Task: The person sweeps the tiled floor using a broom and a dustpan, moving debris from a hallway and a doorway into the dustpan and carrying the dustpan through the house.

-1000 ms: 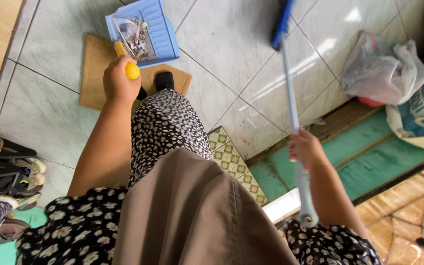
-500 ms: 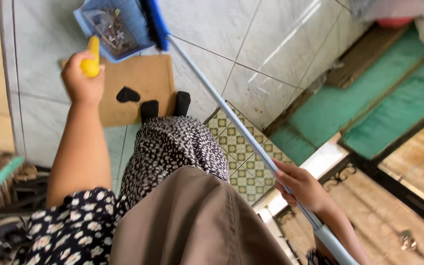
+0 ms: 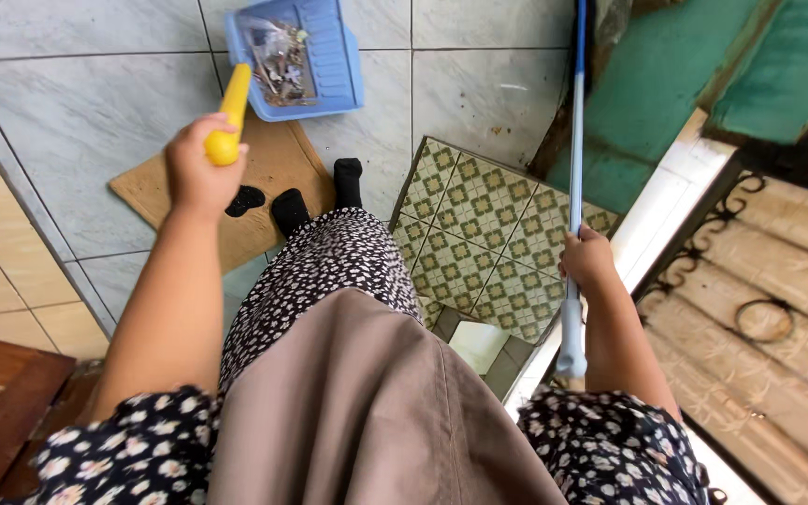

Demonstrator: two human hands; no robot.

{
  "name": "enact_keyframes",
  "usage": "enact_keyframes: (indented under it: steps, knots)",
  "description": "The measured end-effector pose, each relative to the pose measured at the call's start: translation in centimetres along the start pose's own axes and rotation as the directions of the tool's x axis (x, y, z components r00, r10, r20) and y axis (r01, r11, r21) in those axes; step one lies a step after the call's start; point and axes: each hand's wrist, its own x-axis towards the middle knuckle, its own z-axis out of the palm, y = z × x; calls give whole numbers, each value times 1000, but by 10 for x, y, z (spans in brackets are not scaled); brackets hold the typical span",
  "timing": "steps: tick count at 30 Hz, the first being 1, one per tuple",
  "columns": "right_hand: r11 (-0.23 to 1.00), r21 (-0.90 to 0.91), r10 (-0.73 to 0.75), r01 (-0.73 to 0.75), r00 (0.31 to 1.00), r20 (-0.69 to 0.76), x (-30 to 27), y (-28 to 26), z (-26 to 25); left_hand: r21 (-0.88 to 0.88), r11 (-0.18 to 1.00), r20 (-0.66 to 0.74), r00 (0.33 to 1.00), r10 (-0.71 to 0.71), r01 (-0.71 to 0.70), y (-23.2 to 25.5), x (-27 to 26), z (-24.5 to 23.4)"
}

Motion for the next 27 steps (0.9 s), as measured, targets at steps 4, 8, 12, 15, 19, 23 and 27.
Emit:
enact_keyframes:
  steps: [4, 8, 12, 15, 19, 23, 27]
  knots:
    - [978, -208, 46, -34, 997, 54, -37, 22, 20, -54, 999, 92, 996, 14, -9, 15, 16, 57]
    - [961, 156, 189, -229, 953, 236, -119, 23, -6, 77, 983, 157, 972, -175, 164, 37, 14, 95]
    - [982, 43, 171, -182, 967, 189, -170, 29, -71, 129, 967, 164, 957, -239, 219, 46, 15, 109]
    - [977, 56, 199, -206, 973, 115, -175, 41, -70, 147, 962, 183, 949, -255, 230, 49, 9, 110]
    - [978, -53, 200, -200, 980, 8, -123, 49, -40, 167, 963, 169, 957, -238, 210, 58, 11, 116]
    - [931, 223, 258, -290, 952, 163, -90, 52, -34, 147, 969, 173, 960, -222, 198, 67, 10, 119]
    - [867, 407, 202, -286, 950, 237, -122, 61, -74, 190, 964, 228, 947, -226, 185, 73, 11, 121]
